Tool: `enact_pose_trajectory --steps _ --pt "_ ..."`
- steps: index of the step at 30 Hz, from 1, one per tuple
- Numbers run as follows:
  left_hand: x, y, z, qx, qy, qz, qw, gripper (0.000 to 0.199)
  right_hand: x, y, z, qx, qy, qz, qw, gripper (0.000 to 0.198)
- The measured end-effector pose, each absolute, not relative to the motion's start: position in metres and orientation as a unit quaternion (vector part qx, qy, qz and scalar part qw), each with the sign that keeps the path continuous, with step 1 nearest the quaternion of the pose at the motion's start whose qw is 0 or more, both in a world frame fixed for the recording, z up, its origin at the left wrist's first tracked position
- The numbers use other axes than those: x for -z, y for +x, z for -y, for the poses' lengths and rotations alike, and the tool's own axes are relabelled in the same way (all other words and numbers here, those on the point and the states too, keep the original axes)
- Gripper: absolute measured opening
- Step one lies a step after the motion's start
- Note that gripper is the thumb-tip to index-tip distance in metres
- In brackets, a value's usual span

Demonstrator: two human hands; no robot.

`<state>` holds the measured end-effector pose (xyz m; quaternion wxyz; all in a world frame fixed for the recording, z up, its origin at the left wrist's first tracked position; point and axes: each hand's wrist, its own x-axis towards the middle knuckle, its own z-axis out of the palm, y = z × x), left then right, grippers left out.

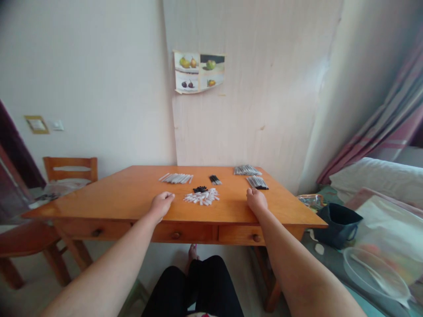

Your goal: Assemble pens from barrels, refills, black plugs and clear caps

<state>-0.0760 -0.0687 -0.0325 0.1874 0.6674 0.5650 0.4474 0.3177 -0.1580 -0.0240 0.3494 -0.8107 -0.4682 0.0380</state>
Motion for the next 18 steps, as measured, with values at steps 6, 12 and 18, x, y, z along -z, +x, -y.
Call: enact_pose_trajectory --steps 6,12,18 --pt "0.034 -0.077 0.072 -0.434 0.667 -0.579 0.18 0.026 0.025 0.319 0.159 -0.041 -0.817 0.459 0.348 0.048" --pt "0.032 -0.077 0.079 -0.396 0.675 -0.607 0.138 0.024 0.025 0.316 0.163 -0.039 -0.817 0.469 0.334 0.046" --pt "0.027 -0.074 0.088 -0.361 0.682 -0.631 0.081 0.025 0.022 0.31 0.166 -0.029 -0.823 0.484 0.296 0.044"
